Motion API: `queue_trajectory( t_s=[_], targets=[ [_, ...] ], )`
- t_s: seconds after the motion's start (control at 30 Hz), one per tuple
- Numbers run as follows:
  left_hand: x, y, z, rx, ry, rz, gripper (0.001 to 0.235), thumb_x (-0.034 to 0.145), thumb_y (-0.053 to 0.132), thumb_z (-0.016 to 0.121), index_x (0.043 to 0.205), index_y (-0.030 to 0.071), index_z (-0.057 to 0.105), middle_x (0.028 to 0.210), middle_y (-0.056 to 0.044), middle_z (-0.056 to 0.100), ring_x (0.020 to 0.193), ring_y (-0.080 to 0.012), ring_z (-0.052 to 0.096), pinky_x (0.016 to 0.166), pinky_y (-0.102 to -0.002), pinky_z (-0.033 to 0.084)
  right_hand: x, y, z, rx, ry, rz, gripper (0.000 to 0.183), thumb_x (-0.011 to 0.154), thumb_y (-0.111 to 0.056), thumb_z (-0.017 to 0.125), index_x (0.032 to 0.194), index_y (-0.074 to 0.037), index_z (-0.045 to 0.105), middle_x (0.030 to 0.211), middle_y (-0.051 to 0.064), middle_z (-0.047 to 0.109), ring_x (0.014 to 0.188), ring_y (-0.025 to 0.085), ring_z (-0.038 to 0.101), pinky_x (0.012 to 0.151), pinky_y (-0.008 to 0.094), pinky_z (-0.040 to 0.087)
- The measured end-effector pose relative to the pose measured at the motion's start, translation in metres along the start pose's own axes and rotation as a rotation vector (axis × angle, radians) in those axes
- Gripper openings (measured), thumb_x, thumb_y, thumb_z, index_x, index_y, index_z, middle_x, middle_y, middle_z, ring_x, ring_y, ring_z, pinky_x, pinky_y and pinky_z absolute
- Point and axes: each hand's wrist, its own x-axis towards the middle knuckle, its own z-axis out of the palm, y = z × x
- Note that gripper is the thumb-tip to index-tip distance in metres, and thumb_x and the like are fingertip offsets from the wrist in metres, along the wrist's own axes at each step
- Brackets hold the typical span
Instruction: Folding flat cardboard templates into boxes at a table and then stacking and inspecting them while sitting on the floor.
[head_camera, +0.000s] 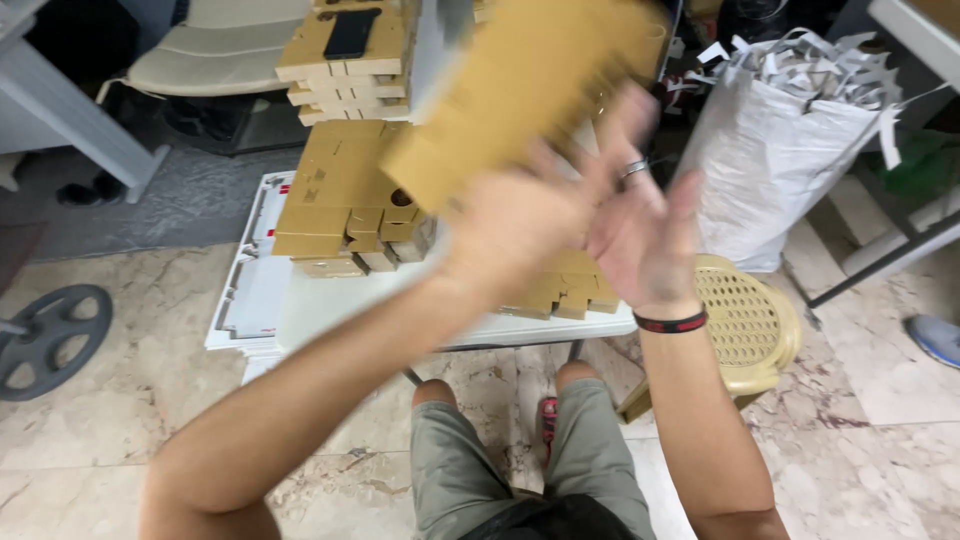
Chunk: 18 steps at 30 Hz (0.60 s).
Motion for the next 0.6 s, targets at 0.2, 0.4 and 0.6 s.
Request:
queue_trajectory(
  t_s=[0.2, 0.4, 0.6],
  targets=[
    [0.024, 0.067, 0.144, 0.274, 0.791, 0.241, 0.034, 0.078, 0.015, 0.06, 0.108, 0.003, 0.072, 0.093, -0.022, 0.074, 0.06, -0.0286, 0.07, 0.04, -0.035, 0.048, -0.013, 0.012, -0.064, -0.197, 0.602, -0.136, 0.012, 0.096, -0.007, 0.068, 0.099, -0.007, 0.057, 0.083, 0.001, 0.058, 0.077, 0.015, 0.06, 0.071, 0.03, 0.045],
    [-0.033, 0.024, 0.133, -0.519, 0.356, 0.237, 0.06, 0.093, 0.043, 0.064, 0.142, 0.008, 0.06, 0.139, -0.019, 0.065, 0.123, -0.0351, 0.066, 0.095, -0.046, 0.056, 0.018, 0.048, -0.176, -0.382, 0.559, 0.126, 0.033, 0.091, -0.009, 0.071, 0.122, -0.007, 0.063, 0.091, 0.012, 0.07, 0.068, 0.025, 0.07, 0.06, 0.038, 0.056],
    [-0.083, -0.039, 0.204, -0.527, 0.003, -0.246, 0.103, 0.078, 0.052, 0.087, 0.159, 0.011, 0.039, 0.166, -0.034, 0.017, 0.148, -0.059, 0.02, 0.119, -0.074, 0.005, 0.041, 0.056, -0.161, -1.063, 0.484, 0.384, 0.041, 0.083, -0.02, 0.08, 0.114, 0.005, 0.069, 0.093, 0.017, 0.067, 0.083, 0.027, 0.064, 0.067, 0.037, 0.051]
  ],
)
